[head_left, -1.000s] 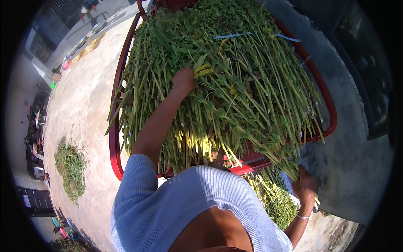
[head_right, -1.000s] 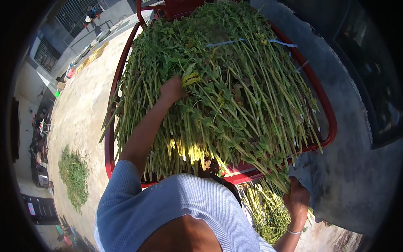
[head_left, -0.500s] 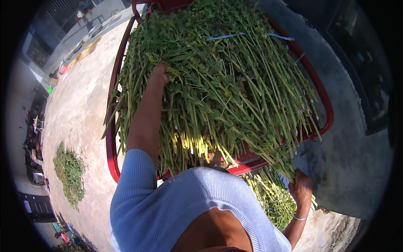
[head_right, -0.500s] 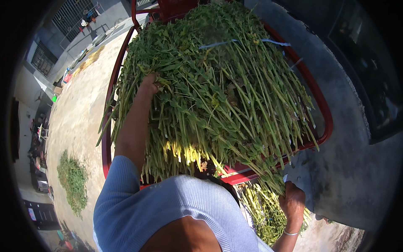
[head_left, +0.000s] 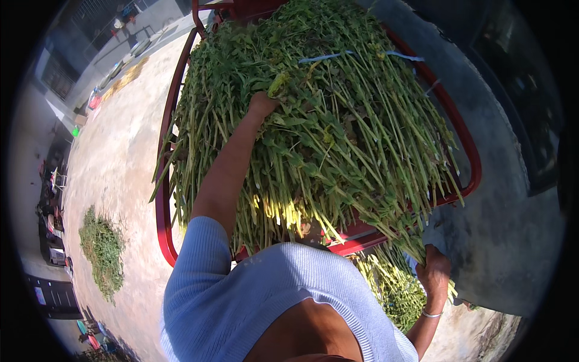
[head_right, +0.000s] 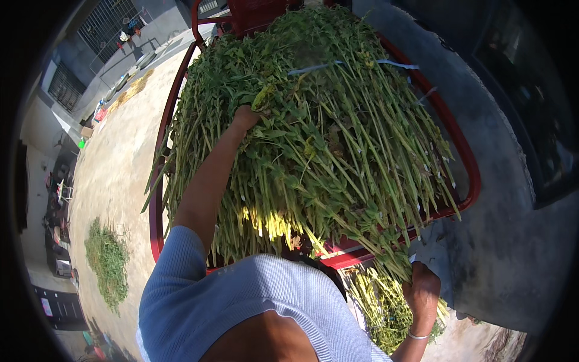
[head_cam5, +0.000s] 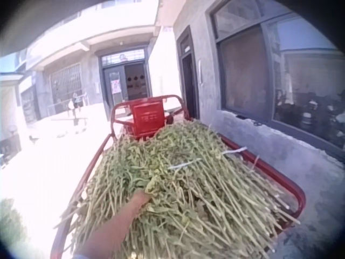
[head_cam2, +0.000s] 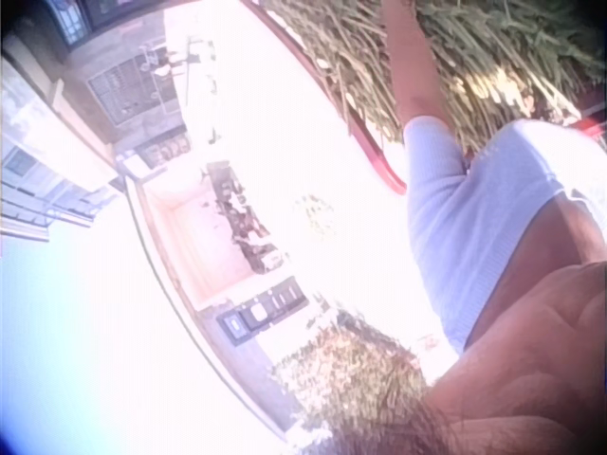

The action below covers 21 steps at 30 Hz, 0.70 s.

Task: The person gathers long green vegetable stems from a red cart, aligns them into a bundle, and secures them with a plastic tie. They then lift the completed bundle and place it on the ground next to other finished bundles.

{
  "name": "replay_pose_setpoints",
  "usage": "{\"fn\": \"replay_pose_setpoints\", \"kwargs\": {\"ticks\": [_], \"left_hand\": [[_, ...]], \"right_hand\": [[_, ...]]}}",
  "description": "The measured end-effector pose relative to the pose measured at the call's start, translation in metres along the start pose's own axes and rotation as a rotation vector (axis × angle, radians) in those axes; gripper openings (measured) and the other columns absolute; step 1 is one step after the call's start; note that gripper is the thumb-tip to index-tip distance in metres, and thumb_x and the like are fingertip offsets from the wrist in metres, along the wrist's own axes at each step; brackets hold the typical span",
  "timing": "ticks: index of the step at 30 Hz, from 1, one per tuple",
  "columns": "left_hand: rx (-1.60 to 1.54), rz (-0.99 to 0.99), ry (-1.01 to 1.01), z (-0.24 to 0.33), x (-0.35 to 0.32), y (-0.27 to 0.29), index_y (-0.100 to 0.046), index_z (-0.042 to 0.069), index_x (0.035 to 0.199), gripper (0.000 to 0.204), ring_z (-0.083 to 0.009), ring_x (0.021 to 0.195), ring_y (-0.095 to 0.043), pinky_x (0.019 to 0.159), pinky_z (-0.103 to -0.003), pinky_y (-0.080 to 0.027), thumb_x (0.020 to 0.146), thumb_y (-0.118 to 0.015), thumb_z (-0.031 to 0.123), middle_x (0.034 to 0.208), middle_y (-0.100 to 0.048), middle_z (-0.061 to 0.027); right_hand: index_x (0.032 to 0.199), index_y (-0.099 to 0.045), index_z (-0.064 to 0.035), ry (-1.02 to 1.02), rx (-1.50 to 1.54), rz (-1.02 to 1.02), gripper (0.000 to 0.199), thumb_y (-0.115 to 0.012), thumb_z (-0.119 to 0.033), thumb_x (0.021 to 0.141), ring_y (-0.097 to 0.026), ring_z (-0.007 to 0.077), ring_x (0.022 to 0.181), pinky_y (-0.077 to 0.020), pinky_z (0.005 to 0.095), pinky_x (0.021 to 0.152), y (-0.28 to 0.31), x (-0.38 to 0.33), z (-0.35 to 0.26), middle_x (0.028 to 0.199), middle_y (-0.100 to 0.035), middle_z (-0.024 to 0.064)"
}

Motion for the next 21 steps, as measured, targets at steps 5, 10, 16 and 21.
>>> {"fn": "replay_pose_setpoints", "kwargs": {"ticks": [5, 10, 16, 21], "left_hand": [[-0.094, 0.068, -0.213, 0.010, -0.009, -0.019, -0.067, 0.002, 0.082, 0.045, -0.0279, 0.068, -0.060, 0.060, -0.045, -0.048, 0.068, -0.076, 0.043, 0.073, -0.061, -0.0133], [0.230, -0.026, -0.179, 0.051, -0.039, -0.011, -0.068, 0.002, 0.087, 0.043, -0.0302, 0.072, -0.062, 0.065, -0.046, -0.051, 0.068, -0.076, 0.040, 0.081, -0.064, -0.0148], [0.322, -0.137, -0.224, 0.051, -0.023, -0.022, -0.065, -0.001, 0.097, 0.044, -0.0324, 0.078, -0.062, 0.068, -0.046, -0.052, 0.072, -0.073, 0.034, 0.088, -0.062, -0.0182], [0.295, -0.146, -0.098, 0.052, -0.024, -0.028, -0.065, 0.003, 0.102, 0.030, -0.0349, 0.079, -0.060, 0.064, -0.048, -0.051, 0.080, -0.065, 0.024, 0.091, -0.062, -0.0172]], "right_hand": [[0.079, -0.047, -0.0018, 0.000, -0.005, 0.002, 0.025, -0.056, -0.003, 0.056, -0.052, 0.0373, 0.065, -0.0424, 0.0455, 0.057, 0.005, -0.002, 0.001, 0.069, -0.051, 0.0181], [0.080, -0.047, -0.0016, -0.015, -0.019, 0.000, 0.025, -0.055, -0.002, 0.056, -0.052, 0.0369, 0.065, -0.0427, 0.0450, 0.056, 0.008, 0.001, -0.002, 0.068, -0.051, 0.0182], [0.079, -0.047, -0.0020, -0.007, -0.009, 0.013, 0.024, -0.055, -0.002, 0.057, -0.053, 0.0370, 0.063, -0.0431, 0.0450, 0.055, 0.009, 0.002, -0.001, 0.068, -0.051, 0.0178], [0.082, -0.049, -0.0011, -0.001, -0.009, -0.006, 0.025, -0.056, -0.002, 0.057, -0.054, 0.0368, 0.065, -0.0440, 0.0444, 0.056, 0.008, 0.002, 0.001, 0.071, -0.054, 0.0186]]}}
Point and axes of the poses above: each hand's wrist, its own x-axis towards the middle knuckle, its own y-axis out of the back of the hand, z = x × y, the point moved 3 cm from there along x, towards the middle knuckle
